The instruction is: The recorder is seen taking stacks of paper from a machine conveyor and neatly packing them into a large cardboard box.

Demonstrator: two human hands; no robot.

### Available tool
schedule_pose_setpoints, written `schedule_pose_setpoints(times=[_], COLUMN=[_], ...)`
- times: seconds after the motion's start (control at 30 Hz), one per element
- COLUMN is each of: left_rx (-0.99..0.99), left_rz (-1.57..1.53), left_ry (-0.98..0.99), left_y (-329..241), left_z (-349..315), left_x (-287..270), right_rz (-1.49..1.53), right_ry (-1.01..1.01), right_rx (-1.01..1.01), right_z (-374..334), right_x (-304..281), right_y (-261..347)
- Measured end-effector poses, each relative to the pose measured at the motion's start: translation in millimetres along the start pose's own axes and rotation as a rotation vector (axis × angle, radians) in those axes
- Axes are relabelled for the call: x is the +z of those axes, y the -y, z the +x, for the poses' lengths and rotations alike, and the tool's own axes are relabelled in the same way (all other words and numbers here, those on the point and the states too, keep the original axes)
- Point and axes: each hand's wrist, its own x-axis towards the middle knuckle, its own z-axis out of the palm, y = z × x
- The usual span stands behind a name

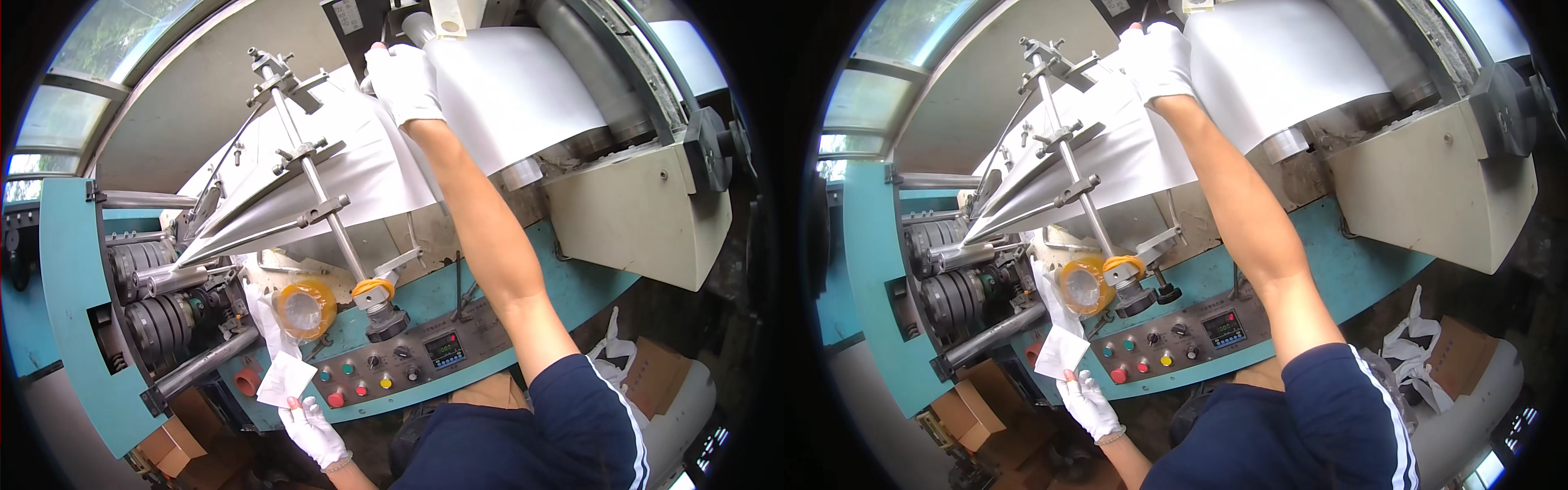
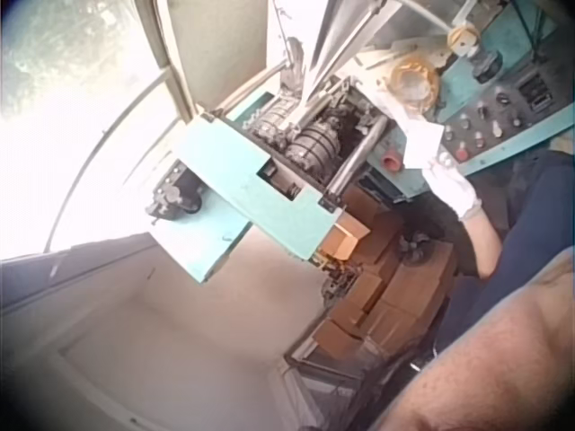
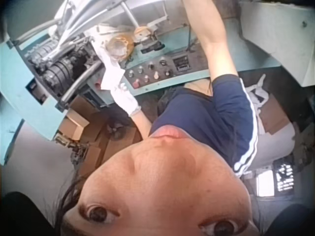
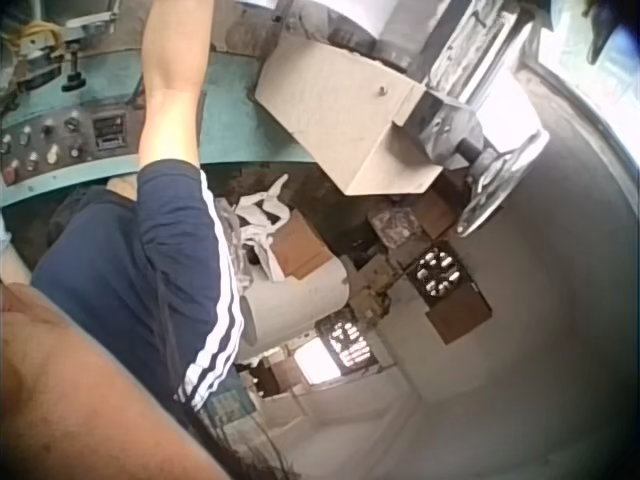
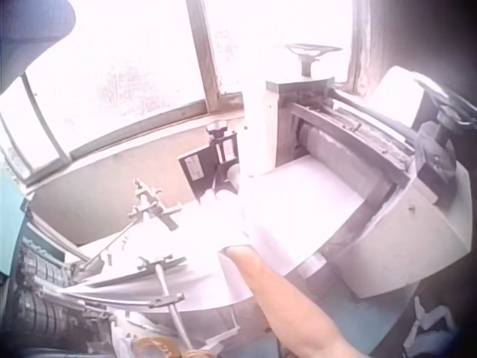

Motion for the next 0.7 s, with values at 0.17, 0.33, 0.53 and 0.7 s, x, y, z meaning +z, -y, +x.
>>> schedule_pose_setpoints(times=[0.17, 0.33, 0.53, 0.7], left_rx=[-0.001, 0.003, 0.002, 0.008], left_rz=[0.014, 0.0, -0.001, -0.002], left_ry=[-0.006, 0.009, 0.001, 0.007], left_y=[-0.6, -1.4, -2.8, -1.1], left_z=[0.5, 0.9, -0.5, 1.1], left_x=[0.8, 1.2, 4.3, 2.3], right_rz=[-0.048, -0.042, -0.031, -0.078], right_ry=[0.001, 0.031, 0.029, 0.016], right_rx=[0.001, 0.003, 0.024, -0.028], right_z=[-0.2, -1.4, -0.2, 4.3], right_x=[0.7, 0.5, 5.3, 3.2], right_y=[2.2, 3.0, 0.1, -4.0])
